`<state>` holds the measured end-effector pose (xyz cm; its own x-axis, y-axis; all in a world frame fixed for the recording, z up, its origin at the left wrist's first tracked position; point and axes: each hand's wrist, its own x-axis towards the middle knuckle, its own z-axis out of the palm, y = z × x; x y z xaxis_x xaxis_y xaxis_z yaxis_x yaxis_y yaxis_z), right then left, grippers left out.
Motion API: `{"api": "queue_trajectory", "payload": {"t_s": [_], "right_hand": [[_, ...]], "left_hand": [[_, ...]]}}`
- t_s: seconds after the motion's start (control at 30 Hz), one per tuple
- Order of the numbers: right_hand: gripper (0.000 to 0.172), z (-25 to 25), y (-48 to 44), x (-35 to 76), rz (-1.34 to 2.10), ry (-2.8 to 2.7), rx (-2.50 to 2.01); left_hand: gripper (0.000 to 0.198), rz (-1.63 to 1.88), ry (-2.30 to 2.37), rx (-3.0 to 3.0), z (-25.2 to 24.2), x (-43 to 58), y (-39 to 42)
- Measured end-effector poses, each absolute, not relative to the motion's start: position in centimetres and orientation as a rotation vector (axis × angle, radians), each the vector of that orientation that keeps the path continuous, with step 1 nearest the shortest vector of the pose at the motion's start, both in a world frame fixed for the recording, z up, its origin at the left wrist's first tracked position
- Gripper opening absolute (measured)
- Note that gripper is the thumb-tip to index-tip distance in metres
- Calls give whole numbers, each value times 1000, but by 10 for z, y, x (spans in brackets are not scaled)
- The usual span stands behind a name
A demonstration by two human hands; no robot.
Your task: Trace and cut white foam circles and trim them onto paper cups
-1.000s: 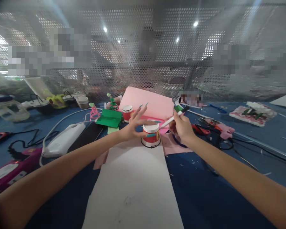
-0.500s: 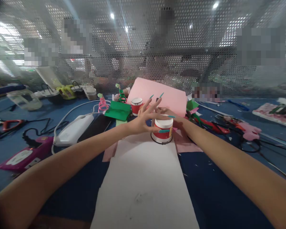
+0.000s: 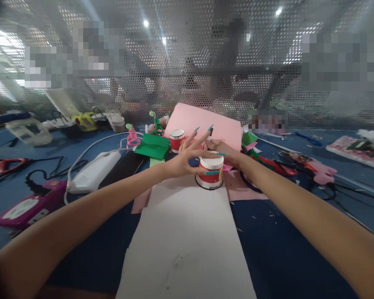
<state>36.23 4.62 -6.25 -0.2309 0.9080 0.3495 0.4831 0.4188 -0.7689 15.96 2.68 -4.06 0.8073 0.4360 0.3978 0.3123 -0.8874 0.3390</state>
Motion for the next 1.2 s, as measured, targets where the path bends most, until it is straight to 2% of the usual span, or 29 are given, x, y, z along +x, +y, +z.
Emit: {"api": "queue_trajectory", "payload": {"t_s": [0.1,0.27,0.53,1.2], "right_hand": [[54,-60,37,367,845,-1672,-1237],[56,-55,21,378,999,-1411,-1288],[48,-55,-11,389,958,-1320,-1219],[55,-65,-71,376,731,-1245,-1272]], "left_hand": [[53,700,569,2756,-42,160,28],[52,729,551,2761,-44,161,31],[50,746,578,2790,-41,162,31],[53,800,515,2814,-46,163,38]]}}
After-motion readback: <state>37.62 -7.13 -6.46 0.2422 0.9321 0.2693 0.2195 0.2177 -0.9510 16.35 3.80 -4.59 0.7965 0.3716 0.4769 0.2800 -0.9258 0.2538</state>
